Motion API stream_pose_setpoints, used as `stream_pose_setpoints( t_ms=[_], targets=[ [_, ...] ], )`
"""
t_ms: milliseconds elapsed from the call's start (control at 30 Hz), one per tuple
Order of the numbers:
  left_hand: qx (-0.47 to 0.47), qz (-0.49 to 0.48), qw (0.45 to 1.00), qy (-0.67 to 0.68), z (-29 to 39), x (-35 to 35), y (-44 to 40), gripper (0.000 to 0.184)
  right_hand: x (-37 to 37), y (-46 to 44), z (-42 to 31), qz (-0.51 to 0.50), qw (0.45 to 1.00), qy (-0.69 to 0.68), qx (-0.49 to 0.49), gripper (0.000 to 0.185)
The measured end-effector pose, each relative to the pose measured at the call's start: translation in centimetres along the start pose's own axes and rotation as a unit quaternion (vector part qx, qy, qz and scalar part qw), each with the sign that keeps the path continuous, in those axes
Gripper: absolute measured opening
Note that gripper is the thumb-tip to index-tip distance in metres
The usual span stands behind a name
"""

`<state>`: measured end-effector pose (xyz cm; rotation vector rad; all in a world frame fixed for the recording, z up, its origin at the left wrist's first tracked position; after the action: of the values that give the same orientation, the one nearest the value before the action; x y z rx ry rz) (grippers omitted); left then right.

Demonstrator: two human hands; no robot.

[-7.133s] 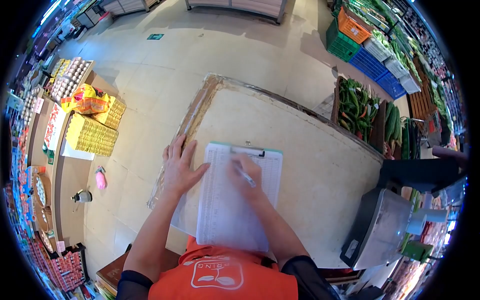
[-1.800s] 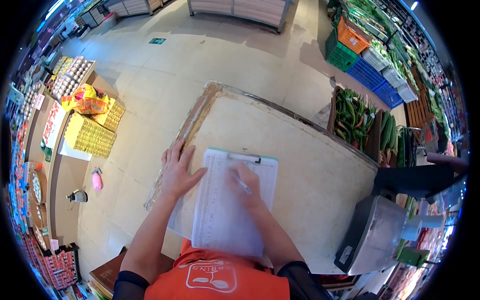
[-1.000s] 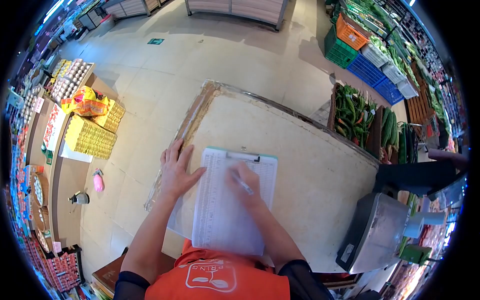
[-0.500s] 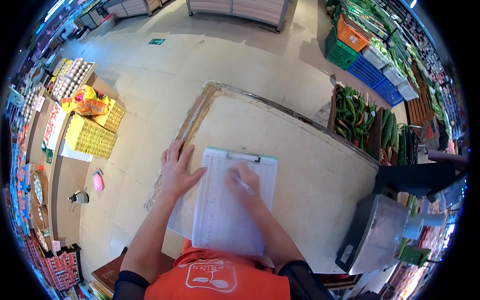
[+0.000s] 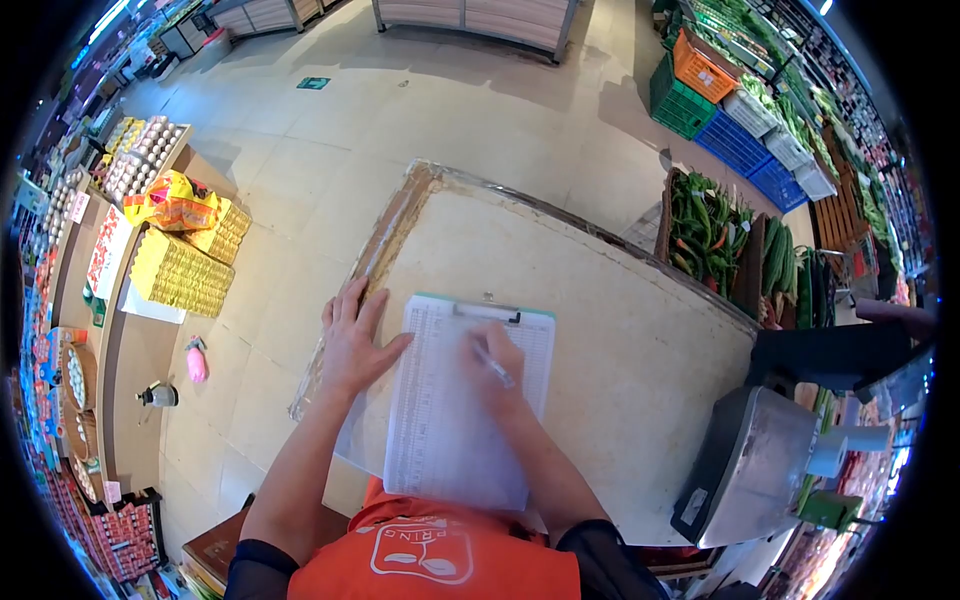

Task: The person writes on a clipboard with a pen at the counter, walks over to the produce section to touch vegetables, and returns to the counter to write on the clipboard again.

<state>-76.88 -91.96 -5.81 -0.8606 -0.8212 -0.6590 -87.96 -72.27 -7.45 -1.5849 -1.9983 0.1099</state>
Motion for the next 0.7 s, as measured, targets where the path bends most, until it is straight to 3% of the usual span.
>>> stream_pose_setpoints(
  t_ms=[700],
  targets=[
    [0.008, 0.005, 1.0, 0.017, -0.1, 0.1, -0.1, 0.061, -0.4, 0.5, -0.9, -0.063, 0.997, -0.033, -0.015, 0.012]
  ],
)
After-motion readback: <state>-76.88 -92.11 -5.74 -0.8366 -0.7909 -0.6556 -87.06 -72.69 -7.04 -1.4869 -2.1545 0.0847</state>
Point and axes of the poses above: each hand's wrist, its own y-axis away from the middle knuckle, its own x-axis out of the back of the hand, z = x × y, the point moved 9 cm from there along -y, towards the middle knuckle, and after that the axes turned 9 degrees about z, right-handed, at the moved point
